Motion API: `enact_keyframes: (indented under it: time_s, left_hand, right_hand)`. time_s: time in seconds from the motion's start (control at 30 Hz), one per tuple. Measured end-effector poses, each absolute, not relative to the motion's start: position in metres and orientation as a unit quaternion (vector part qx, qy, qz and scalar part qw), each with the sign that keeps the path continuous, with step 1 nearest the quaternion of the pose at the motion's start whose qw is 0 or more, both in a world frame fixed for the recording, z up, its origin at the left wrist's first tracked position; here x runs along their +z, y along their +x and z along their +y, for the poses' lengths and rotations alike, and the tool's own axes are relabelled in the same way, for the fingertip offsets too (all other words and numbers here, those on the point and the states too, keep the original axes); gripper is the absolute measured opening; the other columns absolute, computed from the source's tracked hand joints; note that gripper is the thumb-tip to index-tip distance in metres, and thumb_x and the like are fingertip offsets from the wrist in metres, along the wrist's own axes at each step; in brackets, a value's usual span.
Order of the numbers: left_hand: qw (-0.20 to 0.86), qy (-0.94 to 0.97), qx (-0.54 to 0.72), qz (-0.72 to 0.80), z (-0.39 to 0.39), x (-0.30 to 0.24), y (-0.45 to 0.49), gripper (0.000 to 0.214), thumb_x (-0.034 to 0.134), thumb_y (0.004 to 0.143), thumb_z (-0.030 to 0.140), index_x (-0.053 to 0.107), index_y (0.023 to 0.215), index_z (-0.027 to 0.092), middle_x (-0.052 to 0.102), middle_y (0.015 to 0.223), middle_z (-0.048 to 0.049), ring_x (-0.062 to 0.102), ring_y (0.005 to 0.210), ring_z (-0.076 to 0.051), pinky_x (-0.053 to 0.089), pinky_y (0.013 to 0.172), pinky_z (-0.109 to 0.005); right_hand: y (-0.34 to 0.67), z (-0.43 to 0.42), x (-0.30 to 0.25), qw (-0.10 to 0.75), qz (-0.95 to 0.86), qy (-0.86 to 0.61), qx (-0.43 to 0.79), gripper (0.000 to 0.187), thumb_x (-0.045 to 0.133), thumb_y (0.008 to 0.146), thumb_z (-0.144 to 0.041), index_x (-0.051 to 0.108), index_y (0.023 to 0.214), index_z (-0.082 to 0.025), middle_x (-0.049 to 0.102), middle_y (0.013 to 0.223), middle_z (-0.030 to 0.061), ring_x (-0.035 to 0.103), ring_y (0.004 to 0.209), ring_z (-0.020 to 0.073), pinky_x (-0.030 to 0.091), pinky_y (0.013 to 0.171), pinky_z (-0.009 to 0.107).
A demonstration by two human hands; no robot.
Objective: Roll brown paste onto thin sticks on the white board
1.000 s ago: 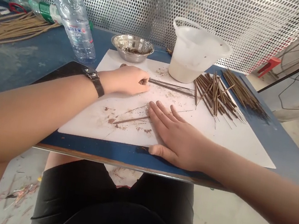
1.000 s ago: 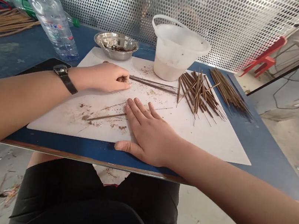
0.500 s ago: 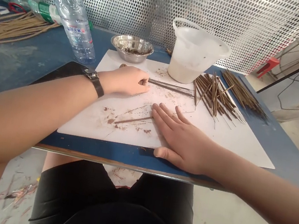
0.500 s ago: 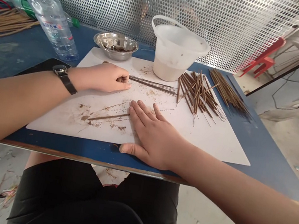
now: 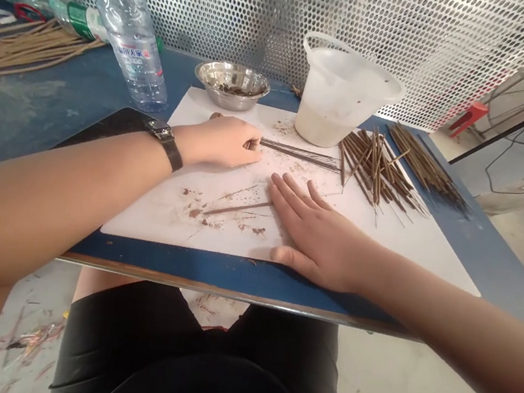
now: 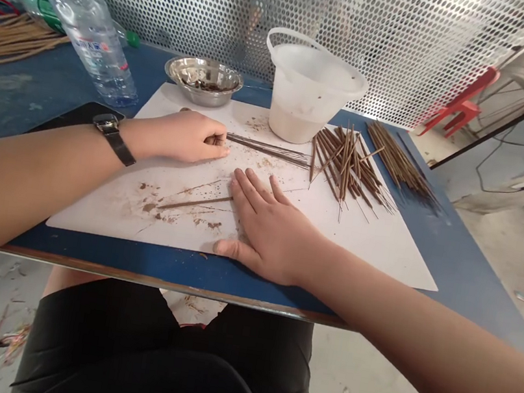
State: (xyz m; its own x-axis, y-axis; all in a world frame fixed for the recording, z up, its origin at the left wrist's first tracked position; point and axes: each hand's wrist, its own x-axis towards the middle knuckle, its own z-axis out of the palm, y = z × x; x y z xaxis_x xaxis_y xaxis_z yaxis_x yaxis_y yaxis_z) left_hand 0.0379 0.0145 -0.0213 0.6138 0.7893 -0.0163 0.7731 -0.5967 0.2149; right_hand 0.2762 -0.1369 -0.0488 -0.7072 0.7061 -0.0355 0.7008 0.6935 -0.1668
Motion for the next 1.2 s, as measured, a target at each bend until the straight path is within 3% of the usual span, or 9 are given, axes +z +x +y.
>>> enact_keyframes:
  time_s: [0.13,0.33,0.5,0.7,0.97,1.07,1.2]
  left_hand:
    - [0.100,0.896,0.043,0.431,0.016,-0.023,0.037,0.025,0.065,0.095,0.047,0.073,0.098,0.023,0.076,0.087,-0.0077,0.069,0.083,-0.027,0.042,0.079,-0.037]
    - [0.099,0.892,0.032,0.439,0.011,-0.016,0.039,0.023,0.064,0.094,0.045,0.073,0.096,0.024,0.075,0.083,-0.0075,0.070,0.085,-0.029,0.044,0.081,-0.038]
    - [0.100,0.891,0.038,0.441,0.012,-0.018,0.039,0.026,0.063,0.093,0.046,0.074,0.098,0.023,0.078,0.090,-0.0085,0.071,0.089,-0.030,0.045,0.084,-0.038]
    - [0.110,0.894,0.043,0.432,0.014,-0.022,0.037,0.026,0.063,0.093,0.047,0.073,0.098,0.024,0.078,0.089,-0.0089,0.070,0.089,-0.029,0.046,0.085,-0.038]
    - [0.104,0.892,0.043,0.439,0.014,-0.020,0.038,0.022,0.061,0.095,0.043,0.071,0.095,0.024,0.079,0.088,-0.0082,0.069,0.087,-0.028,0.043,0.080,-0.036]
    - [0.103,0.893,0.054,0.436,0.016,-0.021,0.037,0.023,0.061,0.094,0.044,0.073,0.094,0.025,0.079,0.088,-0.0079,0.069,0.087,-0.028,0.043,0.079,-0.036]
    - [0.111,0.893,0.059,0.432,0.016,-0.021,0.036,0.024,0.064,0.093,0.047,0.074,0.093,0.025,0.077,0.084,-0.0084,0.069,0.088,-0.029,0.044,0.080,-0.037]
  right_hand:
    - [0.284,-0.137,-0.045,0.010,-0.917,-0.384,0.102,0.114,0.031,0.106,-0.088,0.015,0.182,-0.004,0.013,0.186,0.0285,0.010,0.174,0.0487,0.015,0.138,0.076]
    - [0.268,-0.105,-0.040,0.078,-0.908,-0.394,0.120,0.118,0.019,0.104,-0.091,0.027,0.179,0.000,0.019,0.185,0.0306,0.014,0.174,0.0487,0.014,0.139,0.075]
    - [0.242,-0.136,-0.039,0.042,-0.905,-0.397,0.144,0.130,0.023,0.099,-0.097,0.026,0.176,0.007,0.015,0.184,0.0341,0.012,0.174,0.0491,0.018,0.141,0.069]
    - [0.243,-0.169,-0.042,0.029,-0.899,-0.411,0.150,0.128,0.029,0.098,-0.098,0.023,0.180,-0.001,0.009,0.186,0.0279,0.009,0.174,0.0476,0.020,0.141,0.068]
    - [0.231,-0.107,-0.048,0.039,-0.900,-0.412,0.138,0.121,0.021,0.103,-0.093,0.019,0.180,0.001,0.004,0.186,0.0298,-0.001,0.175,0.0470,0.005,0.141,0.071]
    - [0.239,-0.110,-0.047,0.043,-0.908,-0.393,0.139,0.117,0.023,0.104,-0.091,0.017,0.182,-0.004,0.006,0.187,0.0270,-0.001,0.175,0.0459,0.007,0.140,0.072]
    - [0.256,-0.144,-0.044,0.027,-0.911,-0.383,0.149,0.120,0.029,0.104,-0.091,0.014,0.182,-0.002,0.004,0.186,0.0284,-0.001,0.175,0.0457,0.014,0.140,0.071]
